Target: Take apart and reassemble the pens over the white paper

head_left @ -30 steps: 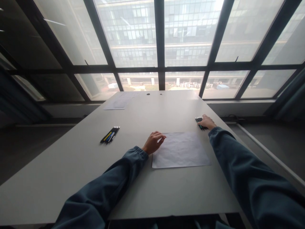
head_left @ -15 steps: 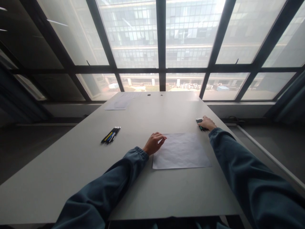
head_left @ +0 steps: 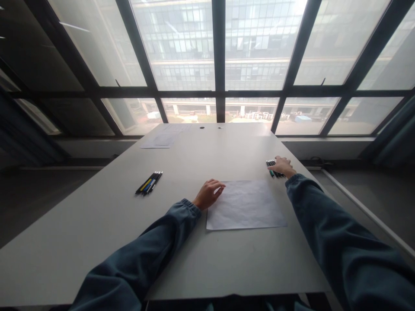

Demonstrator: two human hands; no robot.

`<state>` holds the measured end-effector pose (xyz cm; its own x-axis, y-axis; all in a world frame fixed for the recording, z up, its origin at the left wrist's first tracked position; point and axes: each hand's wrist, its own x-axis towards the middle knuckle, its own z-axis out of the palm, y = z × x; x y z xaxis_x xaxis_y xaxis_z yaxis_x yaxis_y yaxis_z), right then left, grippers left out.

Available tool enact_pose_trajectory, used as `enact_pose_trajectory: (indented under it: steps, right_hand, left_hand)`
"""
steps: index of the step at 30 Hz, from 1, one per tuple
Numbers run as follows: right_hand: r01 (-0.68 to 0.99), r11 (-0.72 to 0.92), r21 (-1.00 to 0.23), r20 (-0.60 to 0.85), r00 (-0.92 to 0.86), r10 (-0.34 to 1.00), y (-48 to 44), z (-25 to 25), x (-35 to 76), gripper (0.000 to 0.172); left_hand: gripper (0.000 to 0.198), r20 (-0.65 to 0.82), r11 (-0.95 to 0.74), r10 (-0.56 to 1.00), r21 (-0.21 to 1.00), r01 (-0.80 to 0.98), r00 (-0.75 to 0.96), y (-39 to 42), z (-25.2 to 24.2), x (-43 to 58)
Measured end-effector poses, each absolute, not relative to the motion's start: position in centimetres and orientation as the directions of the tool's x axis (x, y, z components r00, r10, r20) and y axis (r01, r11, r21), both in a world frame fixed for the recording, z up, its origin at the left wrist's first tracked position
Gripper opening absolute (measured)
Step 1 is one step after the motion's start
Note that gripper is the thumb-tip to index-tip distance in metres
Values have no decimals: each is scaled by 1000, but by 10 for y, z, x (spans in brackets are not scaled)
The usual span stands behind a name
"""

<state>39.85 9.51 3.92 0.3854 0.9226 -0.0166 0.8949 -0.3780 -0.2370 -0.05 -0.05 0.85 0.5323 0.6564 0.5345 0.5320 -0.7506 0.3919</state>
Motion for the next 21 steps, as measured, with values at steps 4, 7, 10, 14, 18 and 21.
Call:
enact_pose_trajectory:
  steps: [4, 7, 10, 14, 18, 21]
  right_hand:
    - [892, -403, -204, -57, 400, 915, 92, 36, 395, 86]
    - [884, -421, -202, -63, 417, 907, 93, 34, 399, 87]
    - [877, -432, -211, -66, 429, 901, 94, 30, 404, 87]
    - [872, -430, -235, -67, 427, 902, 93, 26, 405, 88]
    - [862, -437, -256, -76, 433, 898, 93, 28, 405, 88]
    - [841, -433, -324, -51, 442, 896, 94, 33, 406, 83]
  left_hand:
    - [18, 527, -741, 668, 404, 536, 526, 0, 8, -1]
    - [17, 526, -733, 676, 410, 542, 517, 0, 8, 0]
    - [18, 525, -733, 676, 411, 542, 517, 1, 7, 0]
    - [17, 531, -739, 669, 406, 537, 520, 2, 7, 0]
    - [18, 541, -747, 660, 406, 526, 520, 2, 7, 0]
    - [20, 548, -756, 651, 409, 511, 525, 1, 8, 1]
